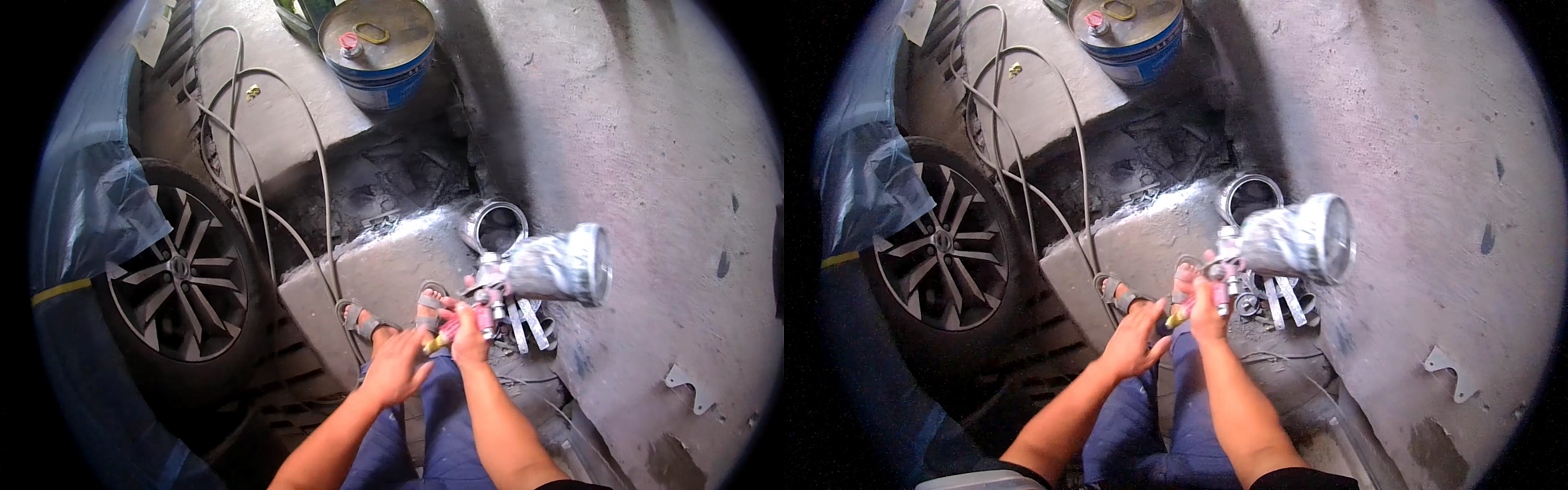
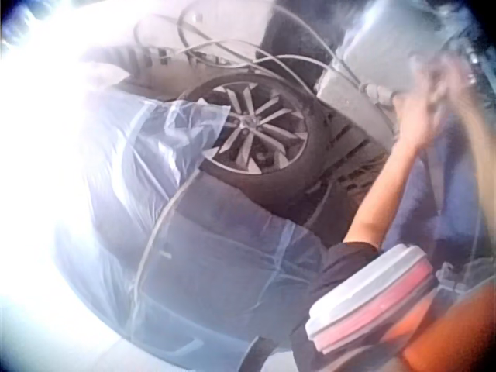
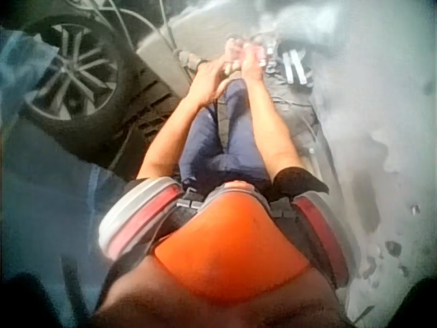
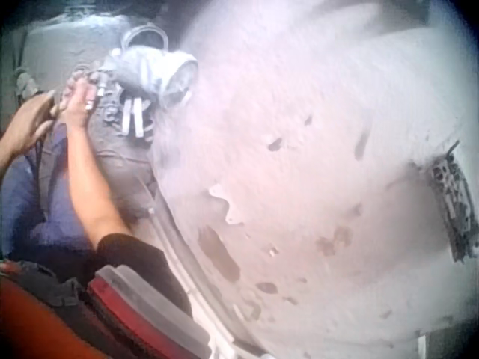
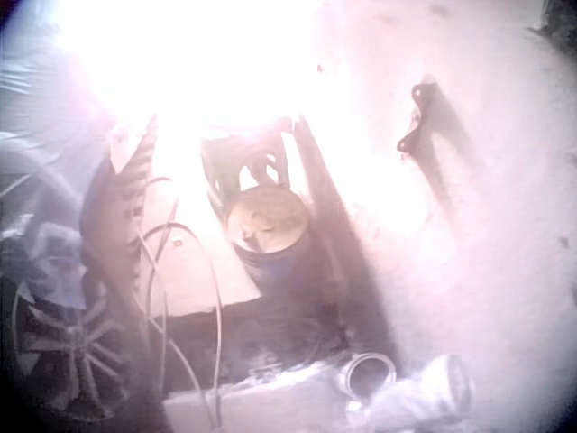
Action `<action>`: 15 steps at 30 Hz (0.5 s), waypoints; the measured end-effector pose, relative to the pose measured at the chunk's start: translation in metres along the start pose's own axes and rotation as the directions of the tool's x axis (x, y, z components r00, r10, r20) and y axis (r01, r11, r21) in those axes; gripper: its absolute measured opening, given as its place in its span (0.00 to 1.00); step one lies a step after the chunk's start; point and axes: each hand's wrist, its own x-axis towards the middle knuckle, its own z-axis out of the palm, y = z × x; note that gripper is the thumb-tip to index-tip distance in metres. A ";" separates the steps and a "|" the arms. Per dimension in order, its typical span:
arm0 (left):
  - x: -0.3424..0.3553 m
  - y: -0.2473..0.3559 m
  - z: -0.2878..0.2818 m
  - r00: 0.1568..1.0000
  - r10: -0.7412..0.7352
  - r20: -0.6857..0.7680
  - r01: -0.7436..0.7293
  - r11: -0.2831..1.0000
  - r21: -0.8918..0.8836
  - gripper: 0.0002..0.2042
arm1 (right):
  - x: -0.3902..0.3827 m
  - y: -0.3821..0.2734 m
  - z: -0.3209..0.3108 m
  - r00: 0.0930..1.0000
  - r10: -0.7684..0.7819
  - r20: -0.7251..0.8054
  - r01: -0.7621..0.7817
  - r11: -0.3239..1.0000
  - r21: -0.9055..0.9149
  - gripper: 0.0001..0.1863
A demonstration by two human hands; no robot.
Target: The person uses a spray gun to apply paint to the side of a car in a workshop. They then walk to a shelf, retrieve a container, pour liquid into the spray gun cup, and test spray the gun onto the floor.
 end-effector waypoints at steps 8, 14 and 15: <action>-0.197 -0.035 0.082 0.540 -0.819 0.196 0.751 0.574 0.328 0.34 | 0.058 0.043 -0.013 0.992 0.081 -0.094 -0.084 0.996 -0.031 0.08; -0.184 -0.037 0.079 0.459 -0.865 0.202 0.779 0.501 0.378 0.27 | 0.055 0.049 0.017 0.982 0.128 -0.142 -0.144 0.984 -0.109 0.04; -0.182 -0.039 0.081 0.496 -0.846 0.195 0.776 0.533 0.338 0.27 | 0.063 0.055 0.004 0.992 0.048 -0.120 -0.070 0.980 -0.188 0.07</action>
